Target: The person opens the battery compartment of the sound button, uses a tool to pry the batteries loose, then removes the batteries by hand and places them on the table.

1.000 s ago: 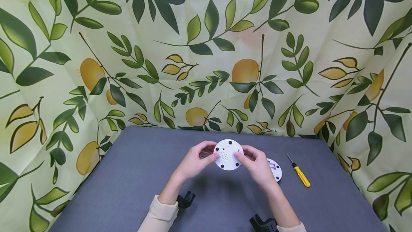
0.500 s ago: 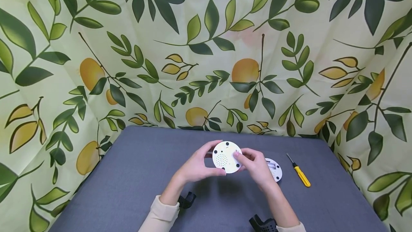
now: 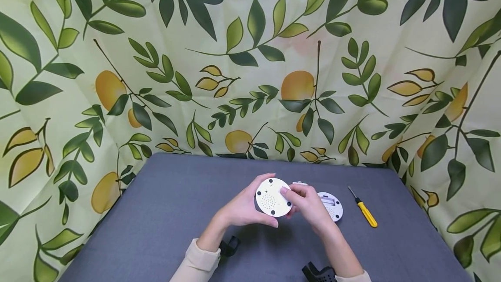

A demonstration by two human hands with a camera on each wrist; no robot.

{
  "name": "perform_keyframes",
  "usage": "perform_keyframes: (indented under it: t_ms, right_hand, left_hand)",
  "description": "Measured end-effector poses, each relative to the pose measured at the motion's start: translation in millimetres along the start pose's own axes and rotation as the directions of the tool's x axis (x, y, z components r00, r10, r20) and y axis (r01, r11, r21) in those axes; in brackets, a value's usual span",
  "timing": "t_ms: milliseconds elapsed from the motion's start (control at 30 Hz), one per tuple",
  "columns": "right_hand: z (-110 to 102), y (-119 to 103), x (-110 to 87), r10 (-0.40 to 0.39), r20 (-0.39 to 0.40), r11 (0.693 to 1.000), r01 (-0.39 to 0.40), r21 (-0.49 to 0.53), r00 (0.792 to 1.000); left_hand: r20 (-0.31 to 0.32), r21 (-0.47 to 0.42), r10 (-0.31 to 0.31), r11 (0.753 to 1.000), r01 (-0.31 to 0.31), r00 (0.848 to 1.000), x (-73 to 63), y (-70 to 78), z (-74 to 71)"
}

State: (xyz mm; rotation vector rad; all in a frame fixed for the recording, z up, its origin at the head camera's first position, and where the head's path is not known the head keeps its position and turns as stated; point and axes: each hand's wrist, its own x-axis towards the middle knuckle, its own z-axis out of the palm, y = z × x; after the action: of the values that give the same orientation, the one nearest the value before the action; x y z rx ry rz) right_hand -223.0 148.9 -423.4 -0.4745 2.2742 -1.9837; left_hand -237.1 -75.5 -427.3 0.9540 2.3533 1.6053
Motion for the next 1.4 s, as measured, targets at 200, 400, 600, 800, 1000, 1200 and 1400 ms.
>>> perform_keyframes:
  t_ms: [200,400,600,800,1000,1200,1400]
  right_hand:
    - [3,-3,-1.1,0.004,-0.020,1.000,-0.004,-0.004,1.000]
    - [7,-5,-2.8,-0.020,-0.069,0.999,0.017,-0.042,0.997]
    - [10,-4,-3.3,-0.079,-0.216,0.992,0.055,-0.117,0.973]
    - [13,-5,-4.4,-0.121,-0.279,0.980,0.071,-0.183,0.953]
    - [15,-5,-2.8,-0.108,-0.295,0.978,0.049,-0.201,0.949]
    - [20,-4,-2.6,-0.109,-0.315,0.977,0.043,-0.211,0.943]
    - [23,-3,-2.7,-0.124,-0.334,0.967,0.037,-0.253,0.934]
  left_hand:
    - [-0.051,-0.023,0.007,1.000,-0.009,0.999,1.0,1.7,4.7]
    - [-0.102,-0.005,0.011,1.000,-0.011,0.995,1.3,1.4,4.5]
    - [-0.150,0.037,0.000,0.999,0.006,0.989,2.1,1.8,6.9]
    - [-0.196,0.087,0.001,0.996,0.017,0.981,4.5,1.4,15.2]
    - [-0.215,0.090,-0.010,0.996,0.030,0.977,5.2,0.6,20.9]
    - [-0.230,0.106,-0.003,0.994,0.028,0.973,5.4,0.0,23.1]
    - [-0.236,0.113,-0.009,0.993,0.037,0.972,5.1,0.6,23.4]
